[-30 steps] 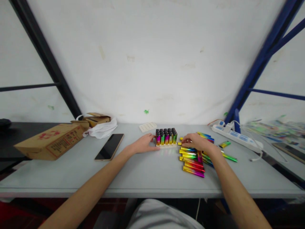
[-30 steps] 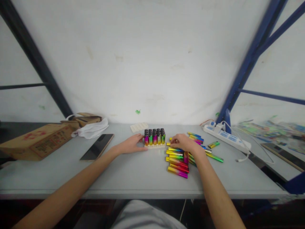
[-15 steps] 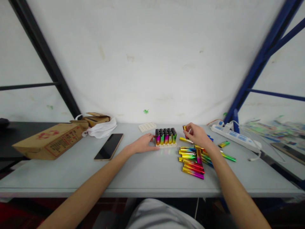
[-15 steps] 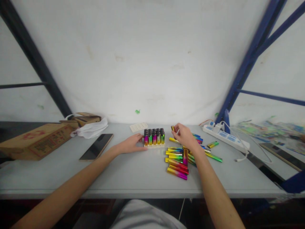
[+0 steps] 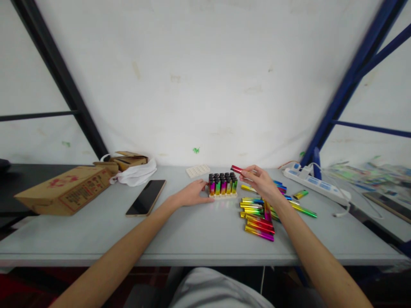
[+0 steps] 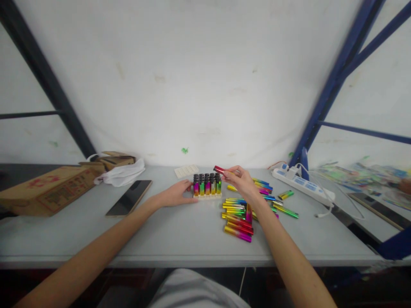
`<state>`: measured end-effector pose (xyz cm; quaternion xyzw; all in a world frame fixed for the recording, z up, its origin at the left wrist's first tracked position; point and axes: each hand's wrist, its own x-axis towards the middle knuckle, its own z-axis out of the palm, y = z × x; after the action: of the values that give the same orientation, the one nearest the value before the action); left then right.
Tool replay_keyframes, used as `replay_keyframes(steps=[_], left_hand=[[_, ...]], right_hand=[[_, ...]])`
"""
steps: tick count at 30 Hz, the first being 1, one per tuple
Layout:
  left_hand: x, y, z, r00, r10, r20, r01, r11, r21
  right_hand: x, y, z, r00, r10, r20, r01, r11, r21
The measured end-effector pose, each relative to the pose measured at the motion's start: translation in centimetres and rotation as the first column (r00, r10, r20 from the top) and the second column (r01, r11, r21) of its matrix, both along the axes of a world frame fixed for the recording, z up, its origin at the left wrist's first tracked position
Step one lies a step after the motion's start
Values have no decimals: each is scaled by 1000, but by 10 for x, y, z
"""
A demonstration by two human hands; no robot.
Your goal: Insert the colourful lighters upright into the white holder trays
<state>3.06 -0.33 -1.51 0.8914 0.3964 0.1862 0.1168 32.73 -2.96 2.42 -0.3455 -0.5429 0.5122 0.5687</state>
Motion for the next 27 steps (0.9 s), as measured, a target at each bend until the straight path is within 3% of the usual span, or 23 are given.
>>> replay_keyframes(steps=[4, 12, 16, 19, 27], left_hand=[[0, 0, 0, 1000, -1, -14, 1, 1000, 2], [1, -1, -2, 1000, -6, 8, 6, 1000, 10], [1, -1, -3, 1000, -1, 3, 1, 1000, 18], [1, -1, -3, 1000, 5, 2, -6, 999, 32], [2, -5, -4, 1000, 18, 11, -19, 997, 81]], right_hand=[[-4, -6, 1, 996, 86, 15, -85, 996, -40], [-22, -11, -1, 937, 219, 271, -240, 970, 46], [-34, -14, 1, 944, 227, 240, -243, 969, 42], [-47, -14, 4, 955, 155, 253, -171, 984, 41], [-83, 2, -1, 860, -216, 462, 81, 952, 295]])
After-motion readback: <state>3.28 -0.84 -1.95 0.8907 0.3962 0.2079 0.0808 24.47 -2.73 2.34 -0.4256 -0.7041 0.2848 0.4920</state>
